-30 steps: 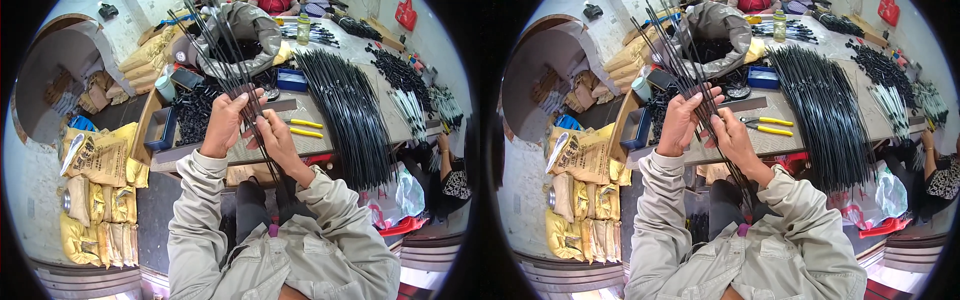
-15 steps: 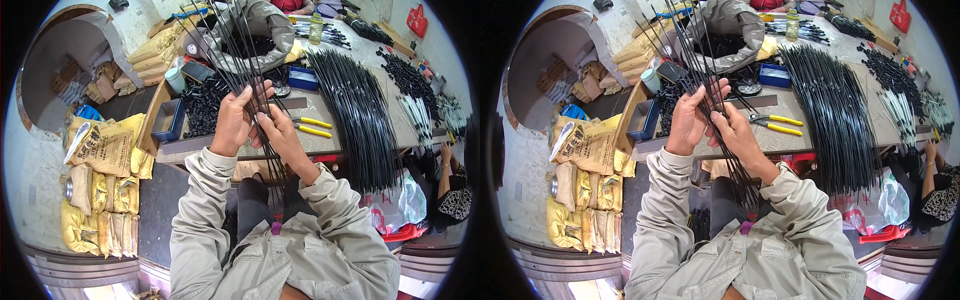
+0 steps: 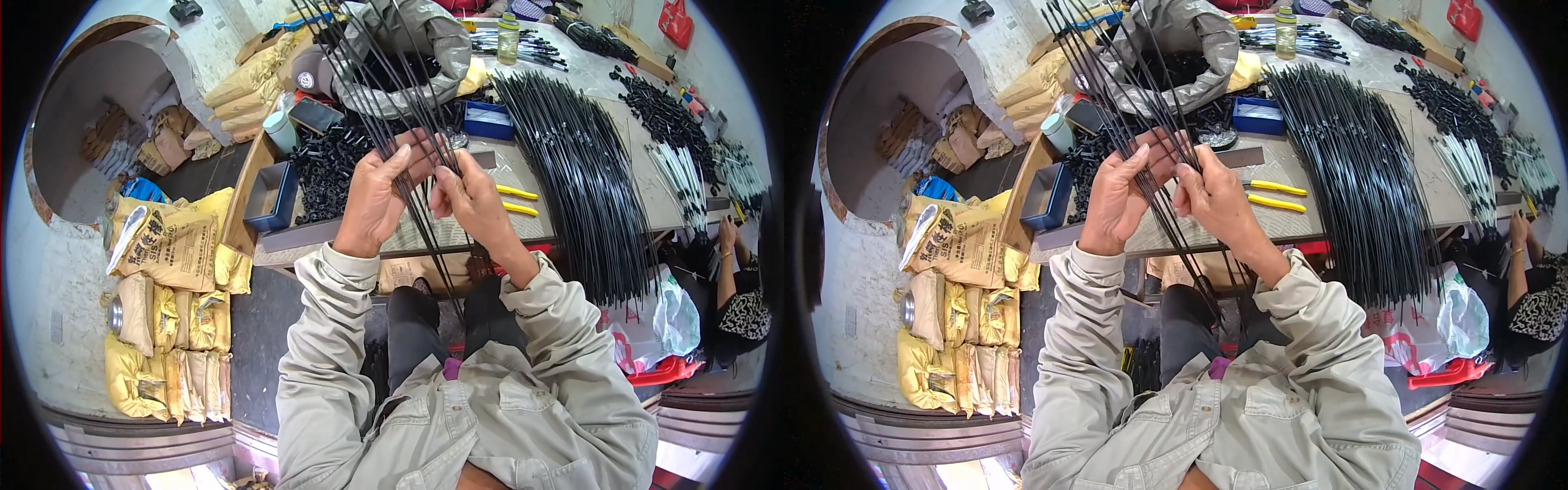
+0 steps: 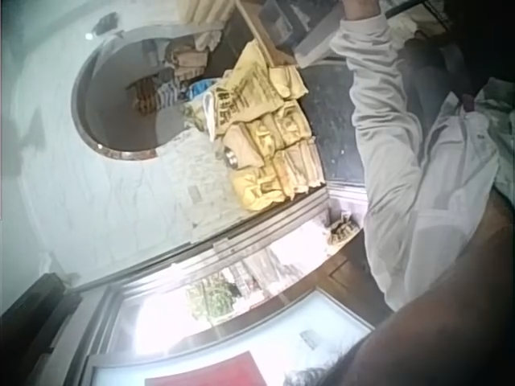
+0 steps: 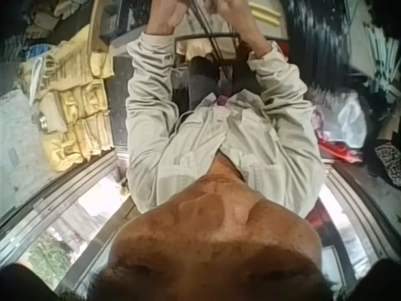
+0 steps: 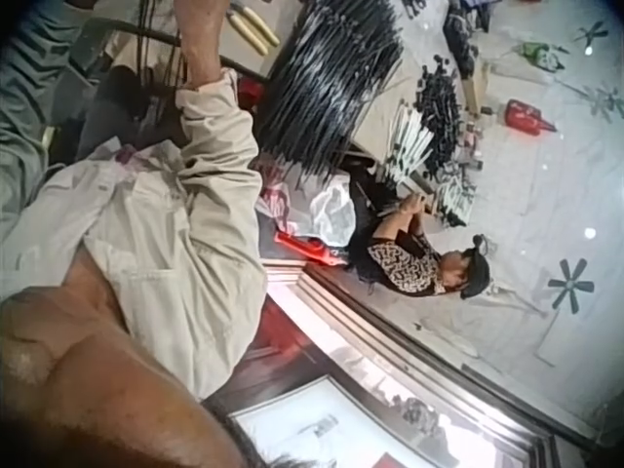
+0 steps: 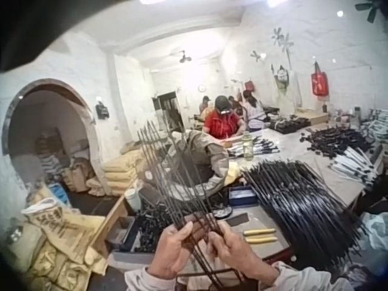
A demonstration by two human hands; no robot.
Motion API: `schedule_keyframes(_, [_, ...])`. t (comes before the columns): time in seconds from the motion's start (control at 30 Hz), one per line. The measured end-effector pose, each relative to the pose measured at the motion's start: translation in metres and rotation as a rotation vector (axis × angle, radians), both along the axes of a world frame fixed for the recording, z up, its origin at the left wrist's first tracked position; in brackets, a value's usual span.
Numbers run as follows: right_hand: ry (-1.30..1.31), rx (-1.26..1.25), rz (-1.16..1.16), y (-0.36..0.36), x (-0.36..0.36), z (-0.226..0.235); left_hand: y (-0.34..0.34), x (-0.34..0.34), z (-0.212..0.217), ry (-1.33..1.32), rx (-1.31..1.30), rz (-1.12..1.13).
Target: Manually assembling industrial brushes by inserting bristle bundles into plastic bases and securing them with pliers.
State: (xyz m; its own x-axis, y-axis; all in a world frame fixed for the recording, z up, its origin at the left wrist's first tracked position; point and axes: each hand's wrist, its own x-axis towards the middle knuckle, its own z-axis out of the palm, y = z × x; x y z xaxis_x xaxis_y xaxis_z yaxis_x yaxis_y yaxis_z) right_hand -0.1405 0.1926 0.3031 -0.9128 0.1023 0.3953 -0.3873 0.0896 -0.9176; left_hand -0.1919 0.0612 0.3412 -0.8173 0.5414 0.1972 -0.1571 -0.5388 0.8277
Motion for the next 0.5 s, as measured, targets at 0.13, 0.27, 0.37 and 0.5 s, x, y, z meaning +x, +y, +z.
schedule_keyframes(0.13, [0.021, -0.003, 0.0, 0.001, 0.002, 0.0, 0.008, 0.001, -0.004, 0.014, 0.052, 0.076])
schedule_keyframes(0.27, [-0.06, -0.293, 0.077, -0.002, 0.008, 0.0, 0.011, 0.005, -0.003, -0.035, 0.093, 0.121])
schedule_keyframes(0.37, [-0.024, -0.298, 0.045, -0.002, 0.008, -0.003, 0.016, 0.01, 0.002, -0.069, 0.091, 0.158])
schedule_keyframes(0.5, [0.084, -0.067, -0.112, -0.006, 0.002, -0.011, 0.023, 0.008, -0.002, -0.025, 0.056, 0.297])
